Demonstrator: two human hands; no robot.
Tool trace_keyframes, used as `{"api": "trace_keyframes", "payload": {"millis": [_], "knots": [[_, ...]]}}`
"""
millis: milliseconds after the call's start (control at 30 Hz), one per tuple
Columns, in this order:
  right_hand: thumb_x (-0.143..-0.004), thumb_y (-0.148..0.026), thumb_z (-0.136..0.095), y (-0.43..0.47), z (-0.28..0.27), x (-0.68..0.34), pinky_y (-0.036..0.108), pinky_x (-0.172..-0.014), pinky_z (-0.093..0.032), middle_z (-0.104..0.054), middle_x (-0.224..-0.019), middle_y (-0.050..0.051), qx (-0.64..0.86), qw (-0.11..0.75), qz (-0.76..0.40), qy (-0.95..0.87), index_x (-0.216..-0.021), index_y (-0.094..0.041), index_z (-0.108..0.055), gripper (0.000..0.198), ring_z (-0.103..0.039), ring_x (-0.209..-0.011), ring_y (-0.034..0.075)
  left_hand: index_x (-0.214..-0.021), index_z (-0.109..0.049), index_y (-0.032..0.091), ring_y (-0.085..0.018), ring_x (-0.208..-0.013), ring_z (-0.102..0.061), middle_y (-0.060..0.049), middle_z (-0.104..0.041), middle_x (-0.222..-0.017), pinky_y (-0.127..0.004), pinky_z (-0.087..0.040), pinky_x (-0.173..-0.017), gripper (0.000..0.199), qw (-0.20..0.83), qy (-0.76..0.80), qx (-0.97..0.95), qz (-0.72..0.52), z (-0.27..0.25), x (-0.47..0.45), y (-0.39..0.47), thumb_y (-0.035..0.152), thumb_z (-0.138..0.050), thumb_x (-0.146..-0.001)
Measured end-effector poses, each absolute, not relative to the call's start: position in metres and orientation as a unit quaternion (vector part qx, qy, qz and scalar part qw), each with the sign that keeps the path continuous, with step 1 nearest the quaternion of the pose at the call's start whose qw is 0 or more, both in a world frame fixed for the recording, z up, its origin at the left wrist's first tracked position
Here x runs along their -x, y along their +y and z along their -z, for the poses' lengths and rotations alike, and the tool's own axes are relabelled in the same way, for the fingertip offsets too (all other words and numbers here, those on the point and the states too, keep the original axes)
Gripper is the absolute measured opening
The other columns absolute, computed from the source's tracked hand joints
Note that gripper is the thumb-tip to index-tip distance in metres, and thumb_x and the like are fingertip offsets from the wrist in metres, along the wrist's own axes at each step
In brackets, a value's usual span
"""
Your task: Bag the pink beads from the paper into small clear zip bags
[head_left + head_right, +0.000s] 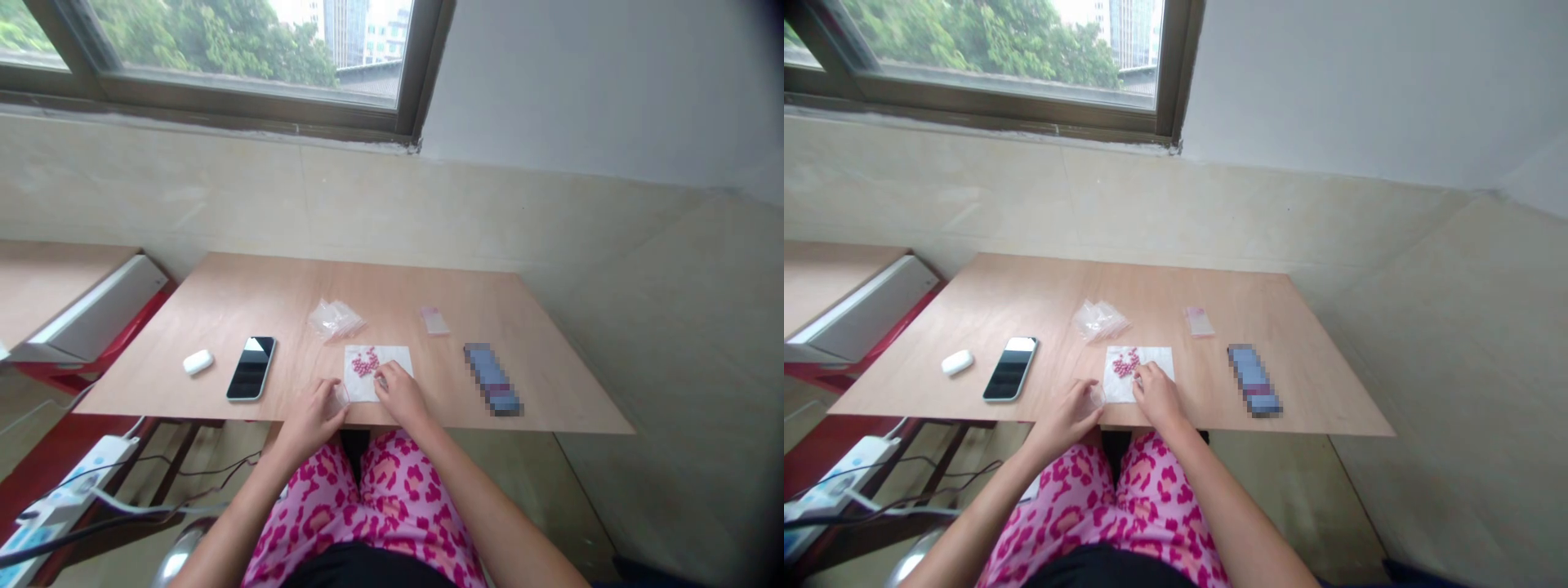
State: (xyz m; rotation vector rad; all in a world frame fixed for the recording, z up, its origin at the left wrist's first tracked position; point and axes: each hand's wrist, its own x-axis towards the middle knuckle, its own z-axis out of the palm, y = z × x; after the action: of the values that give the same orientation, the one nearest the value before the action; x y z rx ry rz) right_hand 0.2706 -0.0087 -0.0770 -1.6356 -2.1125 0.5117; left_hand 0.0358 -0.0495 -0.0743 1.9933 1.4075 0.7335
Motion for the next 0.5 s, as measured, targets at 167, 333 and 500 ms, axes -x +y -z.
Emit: {"api": "trace_keyframes", "payload": {"millis": [167, 333, 500], "knots": [[-0.094, -0.016, -0.061, -0.007, 0.083, -0.273, 0.027, -0.087, -0.049, -0.068, -0.106, 0.007, 0.585, 0.231, -0.194, -0.753, -0.105, -0.021, -0.069, 0.015, -0.066, -0.095, 0.02, -0.13, -0.053, 0.022, -0.03, -0.116, -0.062, -0.012, -0.063, -0.123, -0.047, -0.05, -0.101, 0.04, 0.304, 0.527, -0.741, -0.285, 0.078, -0.037, -0.048, 0.035, -0.063, -0.093], [-0.092, -0.016, -0.062, -0.004, 0.085, -0.277, 0.028, -0.081, -0.049, -0.069, -0.1, 0.006, 0.574, 0.272, -0.219, -0.741, -0.091, -0.02, -0.07, 0.009, -0.067, -0.089, 0.019, -0.131, -0.053, 0.023, -0.029, -0.116, -0.063, -0.011, -0.062, -0.123, -0.046, -0.051, -0.101, 0.041, 0.304, 0.528, -0.737, -0.293, 0.084, -0.037, -0.046, 0.035, -0.064, -0.093], [-0.093, -0.024, -0.062, -0.004, 0.075, -0.266, 0.028, -0.071, -0.049, -0.071, -0.083, 0.003, 0.576, 0.366, -0.319, -0.658, -0.084, -0.019, -0.07, 0.013, -0.065, -0.073, 0.018, -0.134, -0.051, 0.024, -0.029, -0.116, -0.063, -0.011, -0.063, -0.124, -0.045, -0.051, -0.1, 0.045, 0.311, 0.53, -0.729, -0.301, 0.088, -0.04, -0.044, 0.037, -0.066, -0.093]]}}
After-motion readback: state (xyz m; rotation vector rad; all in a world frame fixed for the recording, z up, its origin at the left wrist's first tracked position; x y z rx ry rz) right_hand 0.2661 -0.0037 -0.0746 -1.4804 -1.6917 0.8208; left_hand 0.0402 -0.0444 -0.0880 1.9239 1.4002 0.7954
